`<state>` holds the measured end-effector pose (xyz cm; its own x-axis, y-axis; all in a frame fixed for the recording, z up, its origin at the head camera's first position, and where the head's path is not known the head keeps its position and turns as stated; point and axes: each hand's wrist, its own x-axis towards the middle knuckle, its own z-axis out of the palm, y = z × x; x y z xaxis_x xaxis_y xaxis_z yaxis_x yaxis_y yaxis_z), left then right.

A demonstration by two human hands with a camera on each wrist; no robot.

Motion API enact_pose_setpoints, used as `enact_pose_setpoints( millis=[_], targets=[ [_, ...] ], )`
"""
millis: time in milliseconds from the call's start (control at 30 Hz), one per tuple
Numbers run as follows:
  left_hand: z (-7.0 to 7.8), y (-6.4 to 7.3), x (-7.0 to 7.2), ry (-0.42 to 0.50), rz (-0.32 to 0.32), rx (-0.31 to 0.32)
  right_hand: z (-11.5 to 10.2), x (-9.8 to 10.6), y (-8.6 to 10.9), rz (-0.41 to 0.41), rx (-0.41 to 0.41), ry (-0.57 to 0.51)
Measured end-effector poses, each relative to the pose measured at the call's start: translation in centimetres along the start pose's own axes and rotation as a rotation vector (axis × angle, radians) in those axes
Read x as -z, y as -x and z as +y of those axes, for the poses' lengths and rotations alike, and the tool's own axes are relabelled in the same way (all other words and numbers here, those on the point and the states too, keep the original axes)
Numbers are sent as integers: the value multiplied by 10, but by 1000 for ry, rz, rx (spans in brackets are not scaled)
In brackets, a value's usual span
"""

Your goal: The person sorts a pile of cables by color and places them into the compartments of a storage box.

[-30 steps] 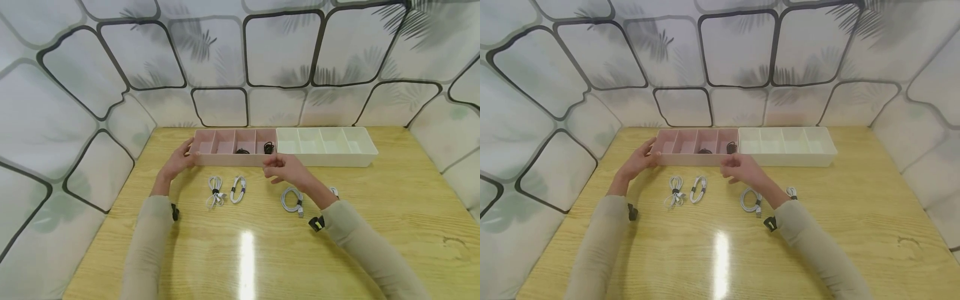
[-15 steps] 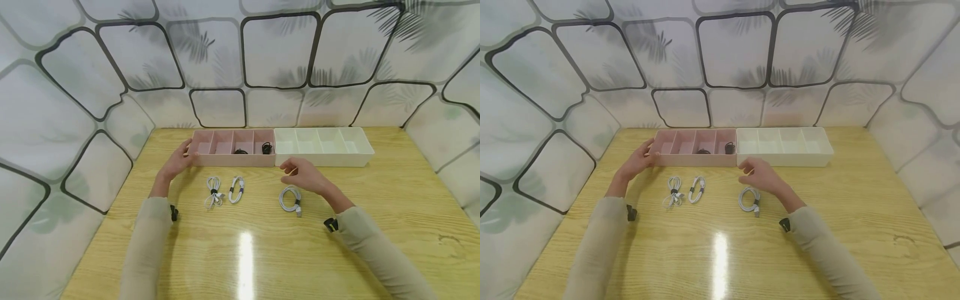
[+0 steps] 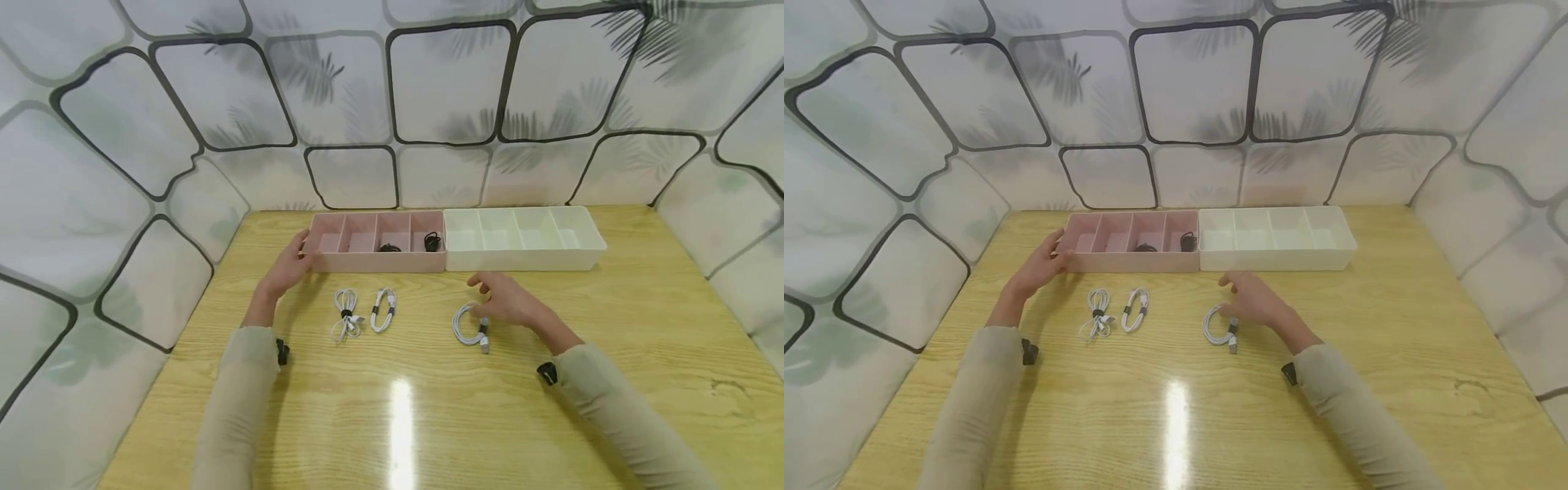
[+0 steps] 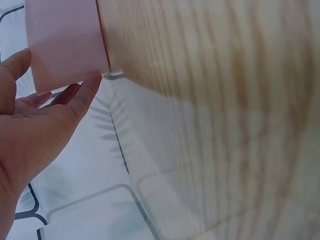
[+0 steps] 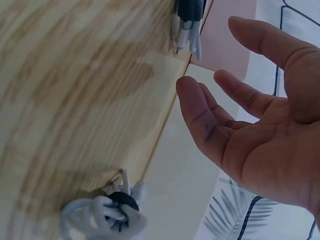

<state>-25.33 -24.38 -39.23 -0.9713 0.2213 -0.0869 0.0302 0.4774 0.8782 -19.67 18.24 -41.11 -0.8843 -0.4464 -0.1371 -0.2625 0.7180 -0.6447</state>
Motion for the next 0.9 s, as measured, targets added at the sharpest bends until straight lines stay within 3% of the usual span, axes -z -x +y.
enact_pose_setpoints(
  millis=[200,433,633,900],
  targets=[
    [-28,-5,-2,-12,22,-2,4,-6,-2,-37,-39,45],
    [-36,-7,-2,19,51,-12,2,-7,-4,-39,-48,50],
    [-30,-9,0,31,31,7,2,-9,-4,-49,-71,54],
    [1,4,0,61,-3,23,3,-11,-5,-36,-75,68]
  ],
)
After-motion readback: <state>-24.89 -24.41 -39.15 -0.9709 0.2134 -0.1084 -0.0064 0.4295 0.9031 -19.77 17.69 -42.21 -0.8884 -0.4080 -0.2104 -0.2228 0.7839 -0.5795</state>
